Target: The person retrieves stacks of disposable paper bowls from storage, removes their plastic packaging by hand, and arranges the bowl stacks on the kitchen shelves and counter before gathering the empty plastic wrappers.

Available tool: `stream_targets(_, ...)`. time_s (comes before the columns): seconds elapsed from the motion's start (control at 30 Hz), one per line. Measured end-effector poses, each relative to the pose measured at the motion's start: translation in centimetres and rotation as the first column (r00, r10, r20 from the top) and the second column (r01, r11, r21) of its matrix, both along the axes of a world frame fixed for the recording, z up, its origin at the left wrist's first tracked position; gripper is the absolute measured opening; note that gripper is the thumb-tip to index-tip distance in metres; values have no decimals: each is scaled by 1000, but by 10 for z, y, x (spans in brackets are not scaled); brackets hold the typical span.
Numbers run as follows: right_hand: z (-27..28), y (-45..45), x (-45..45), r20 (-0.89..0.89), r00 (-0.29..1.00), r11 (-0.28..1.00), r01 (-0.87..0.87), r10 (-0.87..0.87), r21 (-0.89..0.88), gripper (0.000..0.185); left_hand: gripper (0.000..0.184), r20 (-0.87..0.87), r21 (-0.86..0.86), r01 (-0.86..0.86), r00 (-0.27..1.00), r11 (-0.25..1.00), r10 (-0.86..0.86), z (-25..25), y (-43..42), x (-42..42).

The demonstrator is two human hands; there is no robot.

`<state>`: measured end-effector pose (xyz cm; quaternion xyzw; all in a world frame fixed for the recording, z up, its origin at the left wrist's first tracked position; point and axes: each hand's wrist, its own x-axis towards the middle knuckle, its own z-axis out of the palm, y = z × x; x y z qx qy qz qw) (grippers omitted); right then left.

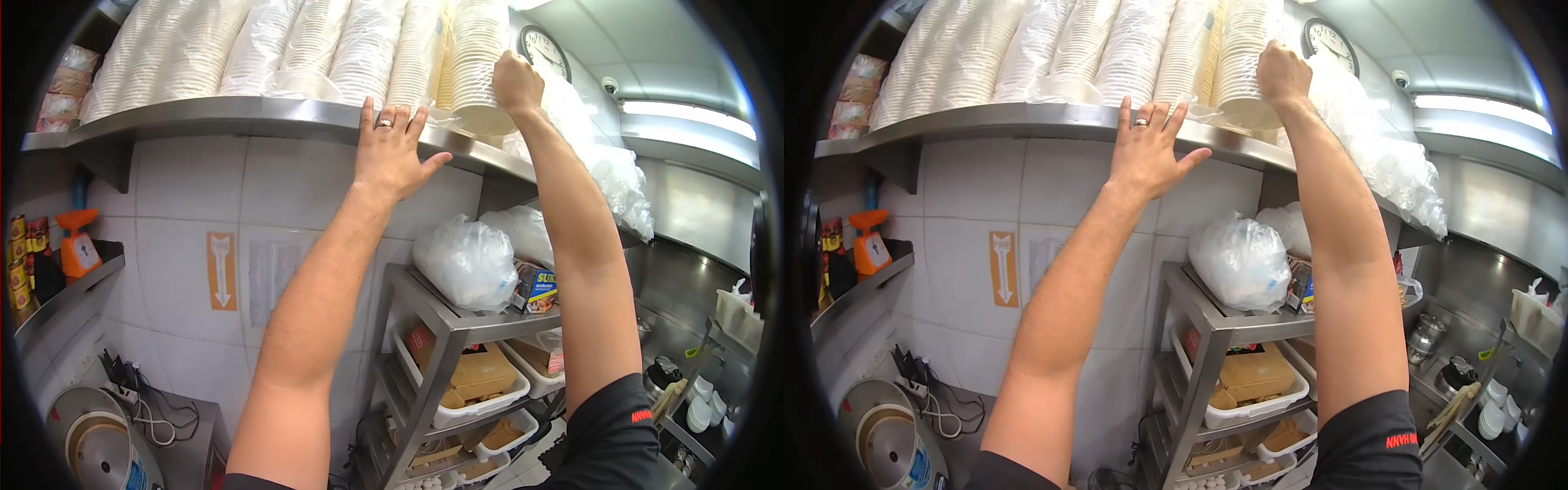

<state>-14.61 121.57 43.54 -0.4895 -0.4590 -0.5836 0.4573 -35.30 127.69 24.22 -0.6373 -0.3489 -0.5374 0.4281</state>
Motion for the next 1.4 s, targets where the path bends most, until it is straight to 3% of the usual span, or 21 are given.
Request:
stream_targets(0.17,-10,-55,1,-2,997,989,-70,71,130,34,108,-37,-65,83,996,994,-85,5,-3,-4)
stream_targets(0.27,-28,-100,6,66,990,971,-138,127,194,35,117,68,-86,371,928,925,-366,19,-15,-10)
stream_targets(0.33,-40,-126,25,206,961,939,-235,185,250,31,124,89,-109,673,740,732,-667,8,-63,-9)
stream_targets(0.37,-49,-163,38,163,974,984,-139,156,-110,37,119,80,-169,784,615,597,-785,0,-89,-3)
stream_targets(0.43,-108,-181,37,52,968,968,-249,247,37,24,110,188,-325,919,294,223,-937,-5,-119,19)
stream_targets(0.47,-138,-190,37,8,953,946,-303,304,116,27,107,302,-392,920,128,-1,-945,-2,-127,35)
stream_targets(0.53,-209,-241,45,81,937,918,-350,341,187,18,93,480,-117,947,-209,-299,-852,-4,-169,68)
stream_targets(0.6,-280,-284,61,113,923,905,-383,368,185,5,86,404,-112,950,-224,-291,-887,3,-167,88)
stream_targets(0.63,-315,-310,71,110,926,918,-374,361,136,6,85,318,-186,918,-280,-349,-906,9,-126,88)
stream_targets(0.67,-354,-344,77,40,943,940,-332,329,79,8,93,567,-106,861,-359,-498,-741,0,-168,98)
stream_targets(0.7,-391,-379,86,-46,945,946,-320,322,54,8,91,621,-33,850,-395,-525,-677,-11,-201,107)
stream_targets(0.8,-492,-494,106,-284,920,956,-292,270,-37,9,88,696,206,877,-442,-433,-565,-89,-294,122)
stream_targets(0.87,-544,-582,116,-419,896,980,-192,149,-62,7,91,686,279,870,-477,-407,-549,-152,-334,135)
stream_targets(1.0,-598,-762,113,-394,891,950,112,-226,-293,8,92,742,342,771,-572,-537,-349,-324,-396,199)
stream_targets(1.07,-587,-848,106,-305,849,853,274,-431,-444,7,92,801,361,656,-583,-663,-141,-417,-430,243)
stream_targets(1.1,-576,-885,101,-186,796,731,401,-577,-553,7,92,823,378,587,-567,-716,-31,-460,-450,264)
stream_targets(1.2,-531,-961,99,68,678,480,583,-731,-655,7,93,859,449,361,-426,-817,284,-560,-516,328)
stream_targets(1.23,-515,-982,103,140,630,392,625,-764,-675,7,93,867,472,300,-330,-829,374,-583,-542,353)
stream_targets(1.27,-499,-998,108,212,582,305,661,-785,-686,7,90,893,448,342,-123,-826,433,-588,-583,368)
stream_targets(1.3,-482,-1014,116,289,537,220,694,-793,-686,8,83,859,490,234,33,-840,510,-605,-619,389)
stream_targets(1.4,-443,-1046,152,455,385,2,766,-803,-643,9,81,839,420,62,354,-905,413,-652,-736,449)
